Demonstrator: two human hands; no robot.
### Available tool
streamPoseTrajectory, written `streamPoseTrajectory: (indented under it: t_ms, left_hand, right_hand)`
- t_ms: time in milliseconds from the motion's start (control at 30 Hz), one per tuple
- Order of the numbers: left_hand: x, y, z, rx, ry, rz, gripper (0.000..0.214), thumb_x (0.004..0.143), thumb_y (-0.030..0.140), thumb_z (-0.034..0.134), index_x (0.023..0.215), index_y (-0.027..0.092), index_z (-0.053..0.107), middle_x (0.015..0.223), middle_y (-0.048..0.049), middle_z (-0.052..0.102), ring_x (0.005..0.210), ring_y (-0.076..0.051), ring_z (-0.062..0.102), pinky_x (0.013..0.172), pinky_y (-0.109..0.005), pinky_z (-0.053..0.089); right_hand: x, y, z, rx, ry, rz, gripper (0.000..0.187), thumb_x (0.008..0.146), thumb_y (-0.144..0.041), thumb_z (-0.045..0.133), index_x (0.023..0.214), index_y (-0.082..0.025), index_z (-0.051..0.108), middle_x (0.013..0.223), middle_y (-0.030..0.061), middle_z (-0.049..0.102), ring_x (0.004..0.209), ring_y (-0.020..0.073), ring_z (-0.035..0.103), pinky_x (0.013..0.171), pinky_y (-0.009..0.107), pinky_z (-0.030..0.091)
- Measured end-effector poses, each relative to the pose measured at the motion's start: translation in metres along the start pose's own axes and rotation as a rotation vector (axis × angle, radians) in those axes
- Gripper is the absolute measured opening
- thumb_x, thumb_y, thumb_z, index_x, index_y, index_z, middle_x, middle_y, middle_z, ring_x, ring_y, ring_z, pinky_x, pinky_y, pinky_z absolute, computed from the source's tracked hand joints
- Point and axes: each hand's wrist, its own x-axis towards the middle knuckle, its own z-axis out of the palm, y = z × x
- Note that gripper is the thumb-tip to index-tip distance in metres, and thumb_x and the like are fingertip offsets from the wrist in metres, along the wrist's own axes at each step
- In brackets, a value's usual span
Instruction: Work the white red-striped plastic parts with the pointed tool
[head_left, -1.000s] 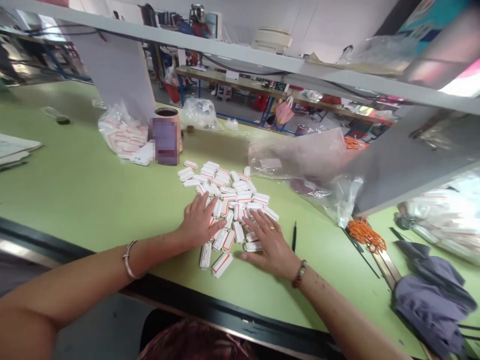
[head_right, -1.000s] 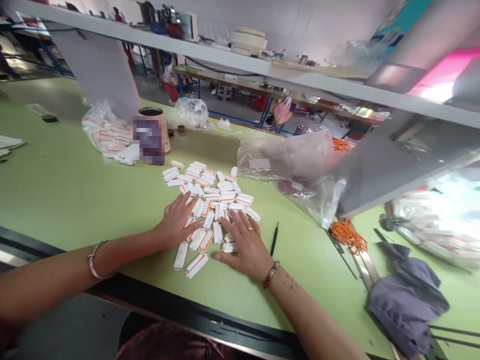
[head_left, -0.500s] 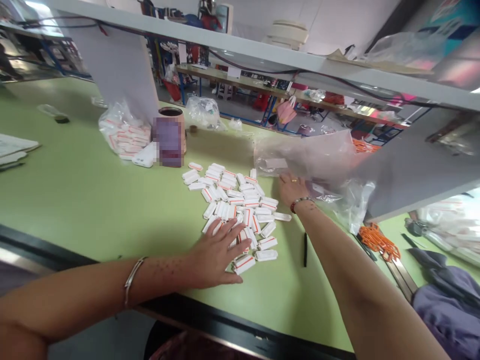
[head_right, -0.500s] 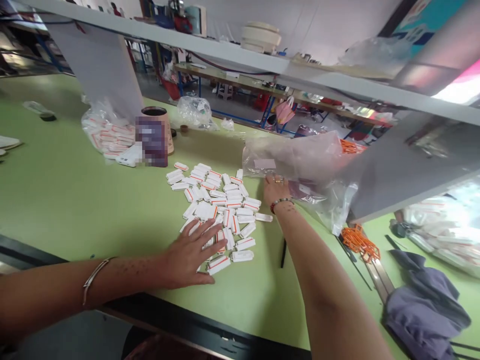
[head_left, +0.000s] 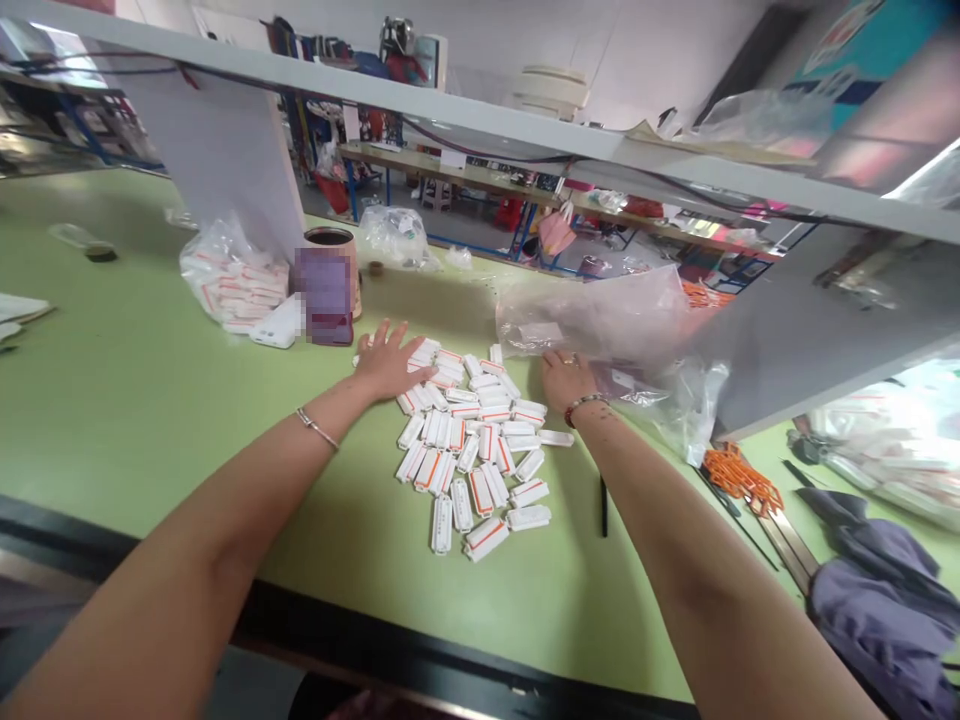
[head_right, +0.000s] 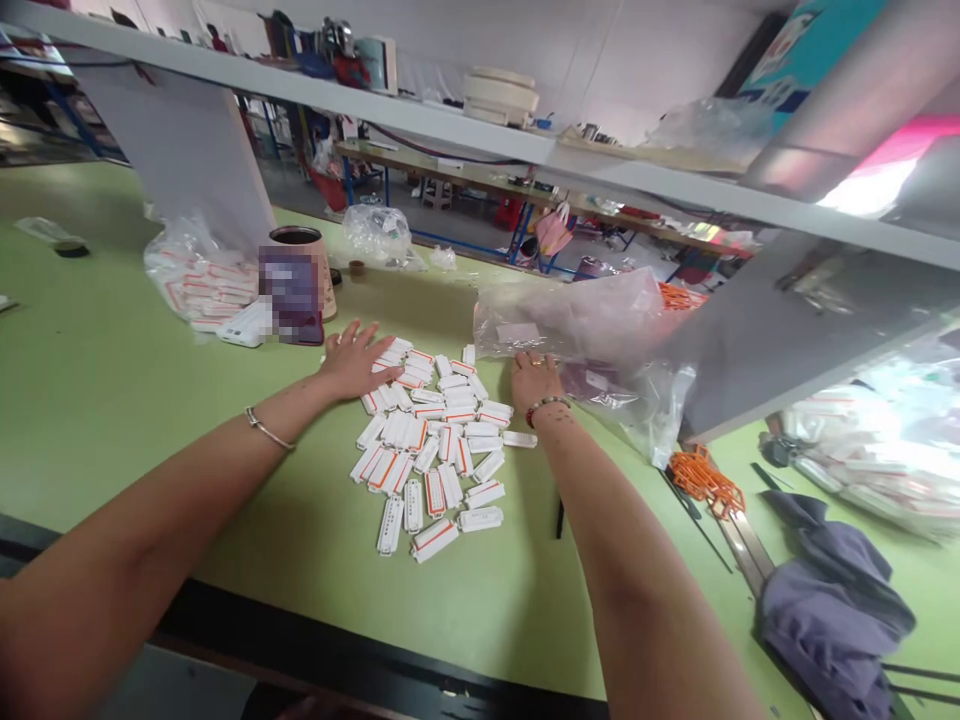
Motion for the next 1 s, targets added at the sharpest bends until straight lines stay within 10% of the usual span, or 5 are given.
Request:
streamPoseTrajectory:
  t_ms: [400,567,833,1000]
  left_hand:
    - [-0.03,0.058,0.012,-0.092,0.021,0.257,0.062,0.093,0.063,0.032,0.142,0.026,0.042,0.143,-0.0105,0.046,0.131,-0.031,0.038,0.109,-0.051,0.023]
    - [-0.054,0.045,0.002,-0.157,0.158,0.174,0.061,0.092,0.059,0.039,0.14,0.023,0.044,0.148,-0.0118,0.039,0.137,-0.033,0.029,0.111,-0.055,0.02]
    - [-0.132,0.035,-0.027,-0.282,0.356,0.178,0.088,0.082,0.065,0.055,0.149,0.017,0.024,0.154,-0.0178,0.026,0.141,-0.035,0.024,0.112,-0.051,0.025]
    - [-0.171,0.044,-0.04,-0.149,0.242,0.496,0.04,0.092,0.034,0.052,0.131,0.029,0.053,0.128,-0.0054,0.061,0.129,-0.027,0.043,0.109,-0.049,0.028]
  right_hand:
    - [0.005,0.012,-0.024,0.051,0.218,0.043,0.042,0.092,-0.011,0.03,0.127,-0.007,0.053,0.134,0.0172,0.052,0.126,0.0292,0.039,0.105,0.044,0.028]
    - [-0.018,0.022,-0.061,0.155,0.393,0.084,0.049,0.092,-0.024,0.037,0.138,-0.006,0.041,0.143,0.019,0.043,0.13,0.0346,0.036,0.104,0.049,0.032]
    - [-0.121,-0.058,-0.086,0.364,0.664,-0.396,0.055,0.095,-0.021,0.041,0.149,-0.016,0.028,0.143,0.0131,0.047,0.135,0.0287,0.04,0.109,0.05,0.038]
    - [-0.161,-0.097,-0.082,0.367,0.698,-0.751,0.04,0.094,-0.013,0.047,0.134,-0.012,0.051,0.135,0.0109,0.057,0.133,0.0236,0.045,0.11,0.043,0.042]
